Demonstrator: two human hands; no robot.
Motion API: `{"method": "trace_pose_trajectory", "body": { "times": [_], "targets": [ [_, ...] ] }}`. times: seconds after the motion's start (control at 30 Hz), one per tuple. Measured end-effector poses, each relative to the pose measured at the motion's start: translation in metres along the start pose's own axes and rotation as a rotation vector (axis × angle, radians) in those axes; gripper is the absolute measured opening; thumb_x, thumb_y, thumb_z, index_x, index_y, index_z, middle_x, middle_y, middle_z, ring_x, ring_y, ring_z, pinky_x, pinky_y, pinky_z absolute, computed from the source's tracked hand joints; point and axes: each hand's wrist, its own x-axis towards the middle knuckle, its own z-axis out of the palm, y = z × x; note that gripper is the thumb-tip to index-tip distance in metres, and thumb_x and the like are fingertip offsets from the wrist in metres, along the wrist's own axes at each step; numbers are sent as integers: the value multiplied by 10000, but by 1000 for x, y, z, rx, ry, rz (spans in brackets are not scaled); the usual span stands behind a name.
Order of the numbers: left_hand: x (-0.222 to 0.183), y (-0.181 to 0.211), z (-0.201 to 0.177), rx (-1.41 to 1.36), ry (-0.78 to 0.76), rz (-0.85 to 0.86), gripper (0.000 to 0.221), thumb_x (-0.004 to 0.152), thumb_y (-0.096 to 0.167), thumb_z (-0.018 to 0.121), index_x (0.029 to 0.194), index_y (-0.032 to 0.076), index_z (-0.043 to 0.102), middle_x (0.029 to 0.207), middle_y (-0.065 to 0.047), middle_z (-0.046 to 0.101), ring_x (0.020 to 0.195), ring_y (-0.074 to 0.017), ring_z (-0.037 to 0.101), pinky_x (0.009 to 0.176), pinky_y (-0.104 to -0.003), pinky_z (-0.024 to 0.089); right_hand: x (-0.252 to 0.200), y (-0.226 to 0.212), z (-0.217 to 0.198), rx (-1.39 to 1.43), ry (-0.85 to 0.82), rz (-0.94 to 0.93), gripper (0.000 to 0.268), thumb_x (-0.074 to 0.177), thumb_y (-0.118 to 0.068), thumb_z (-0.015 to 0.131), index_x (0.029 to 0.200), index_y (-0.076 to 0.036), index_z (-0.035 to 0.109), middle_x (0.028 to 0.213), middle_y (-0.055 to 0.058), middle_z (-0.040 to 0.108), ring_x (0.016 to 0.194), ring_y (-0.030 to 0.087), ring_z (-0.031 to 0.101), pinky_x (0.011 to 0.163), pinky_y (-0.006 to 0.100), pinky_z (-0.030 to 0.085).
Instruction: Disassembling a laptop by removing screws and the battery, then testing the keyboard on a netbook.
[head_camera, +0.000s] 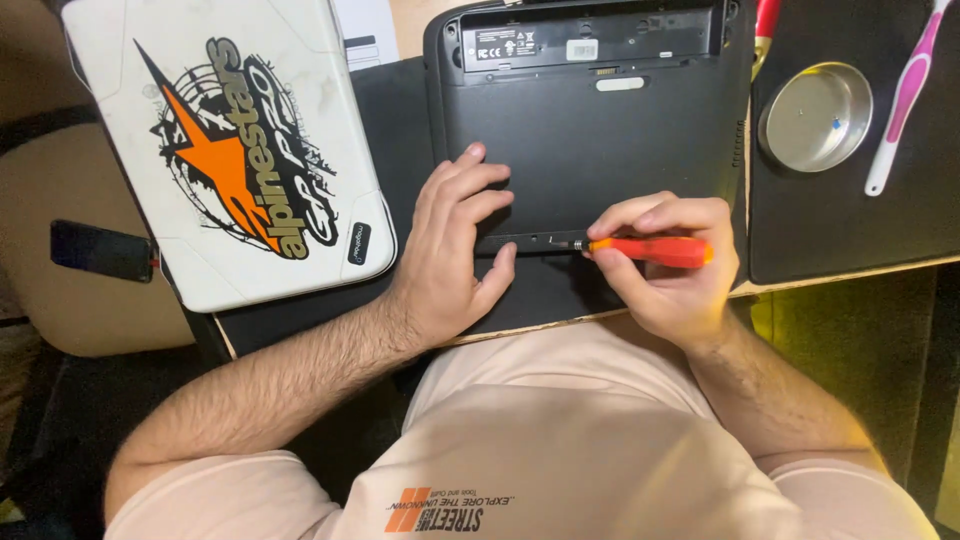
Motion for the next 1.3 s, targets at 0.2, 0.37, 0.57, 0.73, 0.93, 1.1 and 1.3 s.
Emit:
{"method": "trace_pose_trajectory", "body": {
  "times": [0.2, 0.37, 0.57, 0.73, 0.93, 1.1, 1.3],
  "targets": [
    [1, -2, -2, 61, -20, 57, 308, 1120, 82, 897, 1366, 69, 712, 1549, -169, 670, 1671, -490, 565, 1400, -712, 454, -1, 10, 16, -25, 40, 6, 528, 1133, 80, 769, 1407, -112, 360, 1068, 331, 754, 978, 400, 836, 966, 467, 724],
    [4, -2, -2, 132, -33, 85, 209, 1154, 189, 905, 1347, 147, 836, 1550, -114, 693, 1658, -444, 516, 1389, -725, 434, 3, 6, 19, -21, 39, 16, 491, 1140, 57, 764, 1388, -106, 373, 1069, 343, 752, 952, 402, 834, 918, 457, 749],
    [8, -1, -1, 119, 15, 118, 35, 1174, 190, 897, 1199, 172, 881, 1509, -90, 709, 1610, -453, 540, 1364, -724, 452, 5, 5, 20, -13, 27, 6, 445, 1143, 26, 777, 1354, -94, 405, 1101, 328, 766, 976, 384, 840, 911, 434, 767],
    [-2, -11, 13, 160, 18, 74, 103, 1208, 347, 818, 1210, 249, 849, 1565, -21, 682, 1703, -428, 503, 1431, -701, 345, 5, 17, 19, -48, 38, -100, 468, 1096, 8, 880, 1288, 13, 453, 1080, 254, 862, 909, 315, 844, 835, 405, 678],
    [-3, -9, 12, 151, 12, 74, 125, 1197, 366, 820, 1173, 244, 833, 1551, -27, 687, 1699, -444, 503, 1421, -727, 347, 13, -2, 28, -177, -1, -276, 596, 1113, 15, 879, 1409, -10, 363, 1069, 245, 883, 869, 333, 840, 810, 454, 666],
    [-4, -12, 13, 163, 11, 80, 118, 1194, 367, 811, 1167, 253, 829, 1541, -17, 687, 1700, -443, 505, 1419, -724, 348, 15, -1, 29, -218, 8, -421, 611, 1136, -1, 833, 1479, -48, 329, 1034, 254, 887, 771, 315, 800, 712, 450, 663],
    [-3, -11, 13, 158, 8, 74, 122, 1188, 369, 817, 1161, 250, 827, 1539, -20, 691, 1701, -444, 505, 1415, -730, 350, 12, 11, 33, -199, 33, -409, 622, 1135, -14, 837, 1475, -65, 319, 1048, 241, 891, 819, 307, 833, 733, 430, 674]
  ]
}}
